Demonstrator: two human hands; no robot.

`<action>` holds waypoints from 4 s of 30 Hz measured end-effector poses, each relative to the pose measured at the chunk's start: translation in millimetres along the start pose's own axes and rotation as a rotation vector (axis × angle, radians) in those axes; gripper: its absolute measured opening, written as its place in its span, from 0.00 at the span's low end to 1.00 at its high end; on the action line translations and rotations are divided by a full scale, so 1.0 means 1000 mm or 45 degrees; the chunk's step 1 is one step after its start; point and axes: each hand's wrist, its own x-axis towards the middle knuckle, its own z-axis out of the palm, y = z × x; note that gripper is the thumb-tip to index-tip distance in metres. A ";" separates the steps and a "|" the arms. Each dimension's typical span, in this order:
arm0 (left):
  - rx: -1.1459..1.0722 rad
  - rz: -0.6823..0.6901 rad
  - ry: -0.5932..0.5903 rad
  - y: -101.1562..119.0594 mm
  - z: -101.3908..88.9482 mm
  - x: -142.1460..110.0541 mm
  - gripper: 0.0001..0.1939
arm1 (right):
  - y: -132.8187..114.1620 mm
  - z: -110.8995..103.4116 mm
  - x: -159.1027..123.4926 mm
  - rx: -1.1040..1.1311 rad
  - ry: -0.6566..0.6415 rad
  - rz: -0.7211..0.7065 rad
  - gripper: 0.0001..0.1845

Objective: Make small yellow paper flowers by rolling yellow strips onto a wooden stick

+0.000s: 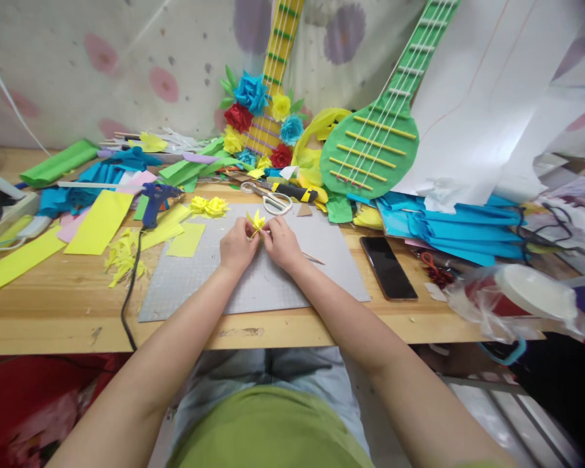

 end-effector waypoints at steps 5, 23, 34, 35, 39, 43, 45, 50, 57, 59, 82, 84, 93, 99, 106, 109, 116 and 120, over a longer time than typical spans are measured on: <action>-0.041 -0.080 0.030 0.000 0.000 0.000 0.10 | -0.002 0.002 -0.001 0.000 0.009 -0.009 0.07; -0.121 -0.114 0.072 0.003 -0.001 -0.001 0.12 | -0.010 -0.001 0.001 -0.374 -0.201 0.074 0.16; -0.349 -0.198 0.152 0.005 0.000 0.000 0.13 | -0.006 0.000 0.001 -0.375 -0.150 -0.009 0.15; -0.350 -0.203 0.148 0.004 0.000 0.000 0.13 | -0.006 -0.001 0.001 -0.371 -0.152 -0.021 0.15; -0.333 -0.239 0.119 0.002 0.000 -0.001 0.12 | -0.007 -0.003 0.000 -0.366 -0.165 -0.045 0.15; -0.346 -0.250 0.103 0.003 0.001 -0.002 0.13 | -0.004 -0.001 0.000 -0.337 -0.132 -0.047 0.15; -0.373 -0.254 0.123 0.002 0.001 -0.003 0.14 | -0.002 -0.001 0.000 -0.312 -0.126 -0.053 0.15; -0.502 -0.307 0.138 -0.002 0.002 -0.002 0.15 | 0.001 0.000 0.001 -0.213 -0.138 -0.064 0.16; -0.735 -0.400 0.107 -0.002 0.002 0.001 0.19 | 0.002 -0.001 0.000 -0.241 -0.160 -0.083 0.15; -0.791 -0.457 0.077 0.000 -0.001 0.003 0.19 | 0.002 -0.001 -0.001 -0.286 -0.164 -0.077 0.15; -0.078 0.301 -0.135 -0.020 -0.017 0.006 0.07 | 0.014 -0.016 -0.005 -0.195 -0.204 -0.211 0.13; -0.053 0.338 -0.135 -0.020 -0.017 0.006 0.07 | 0.014 -0.014 -0.005 -0.185 -0.189 -0.183 0.13; 0.017 0.315 -0.187 -0.022 -0.018 0.005 0.07 | 0.013 -0.010 -0.004 -0.156 -0.188 -0.138 0.07; -0.076 0.258 -0.255 -0.025 -0.020 0.007 0.08 | 0.017 -0.009 -0.004 -0.100 -0.215 -0.198 0.09; -0.110 0.229 -0.238 -0.026 -0.019 0.007 0.09 | 0.018 -0.015 -0.004 -0.076 -0.223 -0.248 0.06; -0.099 0.231 -0.232 -0.027 -0.018 0.008 0.09 | 0.018 -0.016 -0.004 -0.104 -0.225 -0.267 0.07; -0.140 0.204 -0.216 -0.028 -0.018 0.007 0.09 | 0.018 -0.013 -0.004 -0.111 -0.177 -0.245 0.07; -0.161 0.227 -0.120 -0.018 -0.023 0.002 0.13 | 0.018 -0.010 -0.003 -0.127 -0.129 -0.172 0.06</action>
